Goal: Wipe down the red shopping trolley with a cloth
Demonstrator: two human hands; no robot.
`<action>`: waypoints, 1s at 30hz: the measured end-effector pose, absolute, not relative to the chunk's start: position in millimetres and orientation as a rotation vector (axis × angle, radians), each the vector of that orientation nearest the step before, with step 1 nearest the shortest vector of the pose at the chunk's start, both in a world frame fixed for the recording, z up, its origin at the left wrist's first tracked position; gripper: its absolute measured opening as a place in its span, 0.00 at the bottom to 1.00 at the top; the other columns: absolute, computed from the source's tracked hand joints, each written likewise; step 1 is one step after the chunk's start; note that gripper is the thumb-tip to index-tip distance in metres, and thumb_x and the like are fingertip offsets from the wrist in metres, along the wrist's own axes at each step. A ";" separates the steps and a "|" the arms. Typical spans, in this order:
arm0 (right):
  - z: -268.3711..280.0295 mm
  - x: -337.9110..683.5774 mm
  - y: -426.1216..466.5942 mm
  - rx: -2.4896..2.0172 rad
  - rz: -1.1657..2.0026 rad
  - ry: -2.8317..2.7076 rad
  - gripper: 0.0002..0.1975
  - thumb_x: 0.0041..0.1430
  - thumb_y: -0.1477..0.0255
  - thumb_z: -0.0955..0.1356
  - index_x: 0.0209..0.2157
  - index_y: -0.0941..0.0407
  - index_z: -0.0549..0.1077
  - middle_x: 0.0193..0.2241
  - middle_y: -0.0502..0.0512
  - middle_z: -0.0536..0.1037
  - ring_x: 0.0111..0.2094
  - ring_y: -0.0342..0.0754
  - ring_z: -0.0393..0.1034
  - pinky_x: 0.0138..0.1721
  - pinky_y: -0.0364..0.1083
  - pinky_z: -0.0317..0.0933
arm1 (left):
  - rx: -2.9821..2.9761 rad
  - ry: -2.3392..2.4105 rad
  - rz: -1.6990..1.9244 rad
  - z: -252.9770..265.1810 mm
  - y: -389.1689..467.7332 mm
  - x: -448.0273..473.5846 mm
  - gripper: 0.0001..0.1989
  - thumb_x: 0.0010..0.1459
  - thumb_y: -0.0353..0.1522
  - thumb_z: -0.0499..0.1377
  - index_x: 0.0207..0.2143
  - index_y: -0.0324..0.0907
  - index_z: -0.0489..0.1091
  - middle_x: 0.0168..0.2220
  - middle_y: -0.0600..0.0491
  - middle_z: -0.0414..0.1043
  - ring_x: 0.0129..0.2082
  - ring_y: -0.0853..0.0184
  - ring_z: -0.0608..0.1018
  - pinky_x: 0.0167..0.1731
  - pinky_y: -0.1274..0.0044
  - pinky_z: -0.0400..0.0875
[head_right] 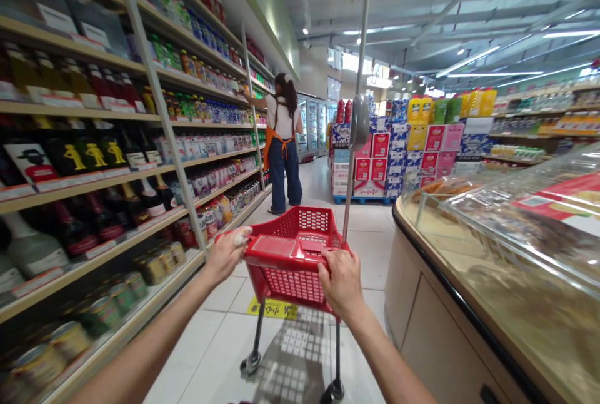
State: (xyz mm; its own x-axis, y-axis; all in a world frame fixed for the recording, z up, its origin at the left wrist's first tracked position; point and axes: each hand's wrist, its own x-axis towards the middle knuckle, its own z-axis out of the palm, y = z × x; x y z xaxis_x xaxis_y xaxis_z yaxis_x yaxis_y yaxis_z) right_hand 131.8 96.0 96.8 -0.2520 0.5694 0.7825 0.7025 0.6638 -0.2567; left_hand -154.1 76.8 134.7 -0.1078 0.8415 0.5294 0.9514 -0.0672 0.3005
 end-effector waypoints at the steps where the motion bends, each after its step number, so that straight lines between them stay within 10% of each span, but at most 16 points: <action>1: 95.9 130.2 96.0 -0.983 -0.178 -1.935 0.11 0.56 0.71 0.59 0.37 0.57 0.69 0.34 0.55 0.74 0.38 0.48 0.65 0.45 0.51 0.48 | -2.051 -1.963 -0.904 134.1 76.6 -144.8 0.21 0.53 0.31 0.46 0.50 0.42 0.60 0.51 0.49 0.64 0.52 0.65 0.65 0.53 0.67 0.54; 30: 98.2 148.1 101.4 -0.964 0.325 -1.467 0.22 0.59 0.63 0.53 0.51 0.56 0.60 0.44 0.59 0.72 0.45 0.50 0.66 0.43 0.51 0.61 | -2.334 -1.488 -0.796 128.9 76.7 26.3 0.13 0.56 0.31 0.46 0.42 0.40 0.63 0.43 0.48 0.68 0.46 0.64 0.68 0.50 0.68 0.58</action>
